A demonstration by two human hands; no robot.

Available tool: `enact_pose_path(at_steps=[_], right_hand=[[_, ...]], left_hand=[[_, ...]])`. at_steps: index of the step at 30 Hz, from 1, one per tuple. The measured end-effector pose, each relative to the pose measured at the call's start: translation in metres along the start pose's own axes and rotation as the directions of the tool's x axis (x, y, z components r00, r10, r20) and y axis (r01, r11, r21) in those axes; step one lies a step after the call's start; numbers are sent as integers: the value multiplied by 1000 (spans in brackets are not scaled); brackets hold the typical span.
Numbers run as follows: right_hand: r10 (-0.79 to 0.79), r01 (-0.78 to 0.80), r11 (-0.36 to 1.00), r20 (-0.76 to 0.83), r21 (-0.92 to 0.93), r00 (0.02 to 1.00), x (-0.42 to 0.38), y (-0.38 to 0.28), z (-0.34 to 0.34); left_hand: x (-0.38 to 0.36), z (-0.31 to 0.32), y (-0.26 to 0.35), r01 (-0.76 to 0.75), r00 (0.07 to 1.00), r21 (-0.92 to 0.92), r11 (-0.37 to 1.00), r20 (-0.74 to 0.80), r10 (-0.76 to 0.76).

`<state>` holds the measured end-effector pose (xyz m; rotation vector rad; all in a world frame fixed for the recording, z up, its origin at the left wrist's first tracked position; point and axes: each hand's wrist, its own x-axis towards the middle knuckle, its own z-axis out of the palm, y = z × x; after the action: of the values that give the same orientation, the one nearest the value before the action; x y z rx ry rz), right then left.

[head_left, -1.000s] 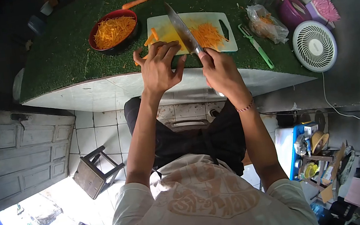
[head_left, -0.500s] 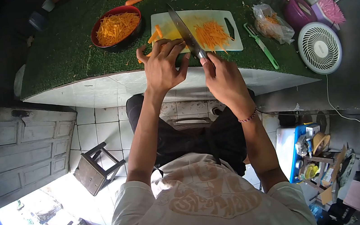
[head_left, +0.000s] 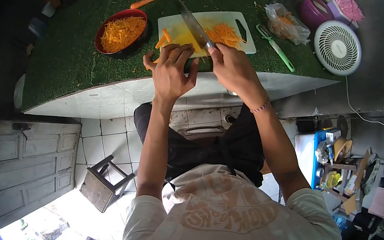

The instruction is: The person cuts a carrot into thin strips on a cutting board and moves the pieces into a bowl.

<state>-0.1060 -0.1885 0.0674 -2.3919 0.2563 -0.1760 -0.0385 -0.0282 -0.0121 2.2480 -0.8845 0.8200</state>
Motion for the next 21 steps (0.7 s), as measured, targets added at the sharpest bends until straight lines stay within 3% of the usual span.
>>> enact_pose_path(at_steps=[5, 21], right_hand=[[-135, 131, 989, -55, -71, 989, -27, -4, -3], [-137, 115, 968, -84, -222, 987, -40, -8, 10]], left_hand=[[1, -1, 1, -3, 1000, 14, 1000, 11, 3], [2, -3, 3, 12, 1000, 27, 1000, 27, -13]])
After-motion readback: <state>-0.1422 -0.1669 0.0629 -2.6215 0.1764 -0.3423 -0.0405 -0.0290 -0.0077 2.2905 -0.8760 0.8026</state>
